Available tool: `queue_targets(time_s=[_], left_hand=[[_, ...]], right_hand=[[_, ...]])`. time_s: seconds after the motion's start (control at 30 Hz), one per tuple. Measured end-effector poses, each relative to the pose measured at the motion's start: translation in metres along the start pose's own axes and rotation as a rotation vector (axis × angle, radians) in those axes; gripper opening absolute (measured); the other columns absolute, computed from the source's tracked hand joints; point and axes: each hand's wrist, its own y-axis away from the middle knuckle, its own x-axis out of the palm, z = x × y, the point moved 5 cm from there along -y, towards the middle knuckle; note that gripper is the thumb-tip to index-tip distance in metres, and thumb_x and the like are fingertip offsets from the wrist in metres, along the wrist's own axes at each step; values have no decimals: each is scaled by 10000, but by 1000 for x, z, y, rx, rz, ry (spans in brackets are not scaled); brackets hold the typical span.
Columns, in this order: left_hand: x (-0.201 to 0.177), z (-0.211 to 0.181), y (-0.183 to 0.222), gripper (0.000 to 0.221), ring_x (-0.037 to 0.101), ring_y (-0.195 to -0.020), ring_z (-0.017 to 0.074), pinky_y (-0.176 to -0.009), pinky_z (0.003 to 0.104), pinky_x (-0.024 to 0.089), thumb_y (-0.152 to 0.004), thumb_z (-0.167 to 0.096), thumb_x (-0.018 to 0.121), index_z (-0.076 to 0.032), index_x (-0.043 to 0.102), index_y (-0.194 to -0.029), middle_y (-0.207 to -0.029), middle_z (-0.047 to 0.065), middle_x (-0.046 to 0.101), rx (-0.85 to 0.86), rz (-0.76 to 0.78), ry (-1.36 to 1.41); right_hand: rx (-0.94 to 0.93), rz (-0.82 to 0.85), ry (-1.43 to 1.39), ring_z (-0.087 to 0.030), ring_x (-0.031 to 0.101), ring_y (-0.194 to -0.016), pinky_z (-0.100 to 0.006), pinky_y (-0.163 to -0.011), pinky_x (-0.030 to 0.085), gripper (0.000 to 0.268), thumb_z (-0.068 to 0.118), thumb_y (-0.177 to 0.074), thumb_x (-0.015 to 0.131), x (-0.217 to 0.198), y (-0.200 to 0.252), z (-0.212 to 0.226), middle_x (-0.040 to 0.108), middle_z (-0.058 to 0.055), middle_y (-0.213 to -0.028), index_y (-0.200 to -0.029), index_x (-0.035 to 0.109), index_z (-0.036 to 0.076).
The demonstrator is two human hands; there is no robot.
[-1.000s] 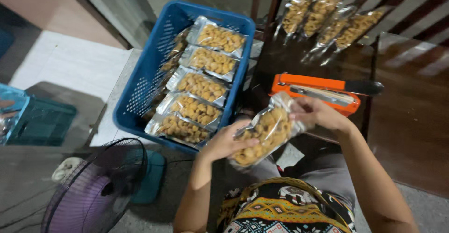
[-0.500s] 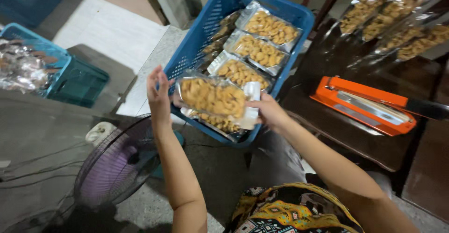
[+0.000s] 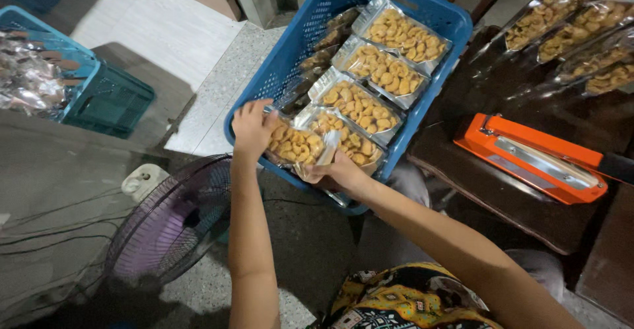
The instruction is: The person sits on the floor and repeatedly picks up open snack bags from a blue basket, places them on a handheld heat sealer to close the top, and then returns the sealed bags to the basket. The person also briefly wipes a bag with a cloth.
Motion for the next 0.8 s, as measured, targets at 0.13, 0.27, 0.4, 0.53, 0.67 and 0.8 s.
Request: queue_targets(time_s=[0.13,0.27,0.4,0.53,0.67,0.8], left_hand=[[0,-14,16,214,548,-1218,335,-1030,581,375,-976,-297,665,-234,700,-1178,-1208,27,687,-3,-83,-264],[-9,-34,9,286,497,-1275,342,-1021,702,317,-940,-293,668,-215,685,-1215,-1248,31,662,-81,-21,-368],[-15,-88,-7,308,455,-1335,379,-1028,746,262,-958,-296,653,-208,681,-1252,-1338,50,617,-16,-18,-307],[1,-166,-20,375,461,-1349,367,-1047,710,285,-969,-333,653,-145,657,-1293,-1361,56,597,92,57,-226],[28,-268,-18,331,496,-1318,343,-1064,606,347,-996,-312,636,-164,660,-1291,-1363,77,602,302,111,-41],[49,-362,0,310,497,-1307,325,-1105,604,317,-979,-295,642,-193,678,-1269,-1346,57,618,421,180,154]], right_hand=[[144,-74,8,-169,656,-769,-340,-672,547,516,122,-877,752,-8,21,9,681,-76,-962,-1321,490,120],[104,31,106,-189,715,-1022,-334,-899,594,560,149,-931,662,-66,79,55,726,-105,-1188,-1457,478,97],[-281,0,417,-215,727,-1021,-376,-926,604,460,123,-903,685,-183,148,148,755,-135,-1152,-1349,627,25],[-495,-655,1106,-253,693,-1128,-384,-966,562,216,143,-969,685,-331,213,233,716,-147,-1240,-1151,699,27],[-436,-1123,1761,-412,565,-1309,-483,-1094,484,556,100,-979,701,-441,265,280,597,-208,-1387,-1497,506,51],[-209,-1347,1772,-486,453,-1335,-560,-1041,441,902,65,-842,713,-516,286,304,456,-162,-1597,-1674,367,104]])
